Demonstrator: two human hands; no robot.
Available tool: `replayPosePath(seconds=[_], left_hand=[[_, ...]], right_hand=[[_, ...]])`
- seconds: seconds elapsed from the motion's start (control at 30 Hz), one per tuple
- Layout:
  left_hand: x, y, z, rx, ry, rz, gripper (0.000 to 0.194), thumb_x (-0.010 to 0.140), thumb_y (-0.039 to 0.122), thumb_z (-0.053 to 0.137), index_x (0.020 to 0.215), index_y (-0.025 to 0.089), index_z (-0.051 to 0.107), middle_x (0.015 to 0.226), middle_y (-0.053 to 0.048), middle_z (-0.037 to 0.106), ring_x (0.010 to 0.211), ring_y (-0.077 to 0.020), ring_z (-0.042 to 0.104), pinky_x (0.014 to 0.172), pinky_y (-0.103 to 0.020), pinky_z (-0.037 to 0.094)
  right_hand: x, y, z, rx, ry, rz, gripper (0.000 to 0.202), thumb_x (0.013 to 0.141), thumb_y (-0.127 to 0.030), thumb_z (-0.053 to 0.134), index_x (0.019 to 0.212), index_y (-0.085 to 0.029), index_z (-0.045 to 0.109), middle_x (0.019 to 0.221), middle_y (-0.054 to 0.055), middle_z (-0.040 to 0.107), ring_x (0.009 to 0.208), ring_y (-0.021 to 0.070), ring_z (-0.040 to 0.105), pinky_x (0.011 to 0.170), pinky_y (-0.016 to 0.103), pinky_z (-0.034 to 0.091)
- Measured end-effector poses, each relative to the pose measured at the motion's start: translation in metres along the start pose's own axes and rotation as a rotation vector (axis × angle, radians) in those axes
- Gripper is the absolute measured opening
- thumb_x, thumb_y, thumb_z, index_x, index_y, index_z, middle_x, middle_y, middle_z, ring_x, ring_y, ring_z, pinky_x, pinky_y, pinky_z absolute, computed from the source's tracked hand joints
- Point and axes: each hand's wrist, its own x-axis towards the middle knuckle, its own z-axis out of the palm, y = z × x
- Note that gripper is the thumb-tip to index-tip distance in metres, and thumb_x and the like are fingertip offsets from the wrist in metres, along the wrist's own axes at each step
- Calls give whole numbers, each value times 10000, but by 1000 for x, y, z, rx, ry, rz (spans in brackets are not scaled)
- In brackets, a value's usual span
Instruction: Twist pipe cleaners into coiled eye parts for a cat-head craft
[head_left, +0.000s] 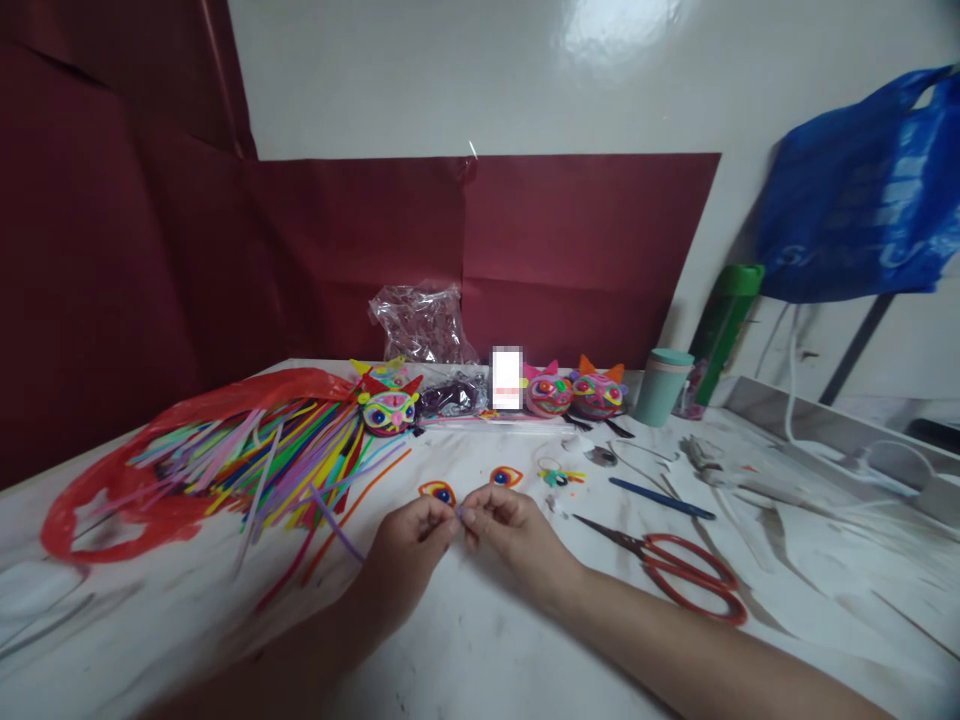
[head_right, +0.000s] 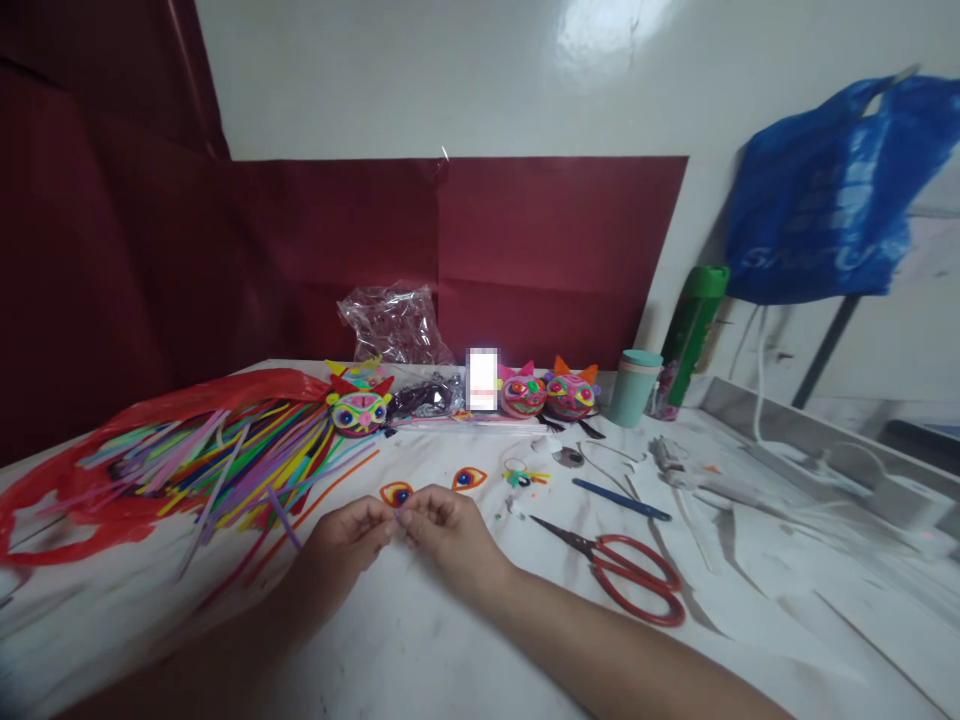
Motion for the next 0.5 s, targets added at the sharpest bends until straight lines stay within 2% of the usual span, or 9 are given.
replayPosePath(seconds=[0.13, 0.27, 0.37, 0.5], left_hand=[[0, 4, -1, 21, -28, -22, 150, 676, 284, 511, 599, 155, 516, 509, 62, 365, 484, -87, 325, 460, -201, 248], [-1, 5, -1, 52, -51, -36, 154, 649, 289, 501, 557, 169, 470, 500, 69, 335, 486, -91, 312, 470, -204, 240], [0, 6, 0, 88, -74, -45, 182, 642, 314, 496, 531, 175, 460, 493, 69, 321, 487, -95, 308, 472, -207, 234], [2, 12, -2, 85, -118, -108, 223, 621, 370, 494, 515, 179, 451, 470, 75, 299, 460, -87, 261, 442, -208, 204]], right_hand=[[-2, -4, -4, -188, -24, -96, 173, 780, -316, 551, 699, -163, 544, 580, -24, 492, 546, 95, 434, 533, 221, 347], [-3, -16, -11, -629, -160, -404, 111, 782, -127, 442, 695, -170, 497, 692, 25, 517, 643, 126, 470, 594, 234, 385], [-4, -27, -16, -917, -300, -587, 111, 794, -125, 410, 723, -171, 483, 703, 53, 527, 683, 157, 476, 628, 255, 405], [-4, -36, -20, -1073, -348, -632, 140, 838, -144, 379, 780, -152, 506, 741, 85, 553, 700, 168, 490, 636, 258, 418]])
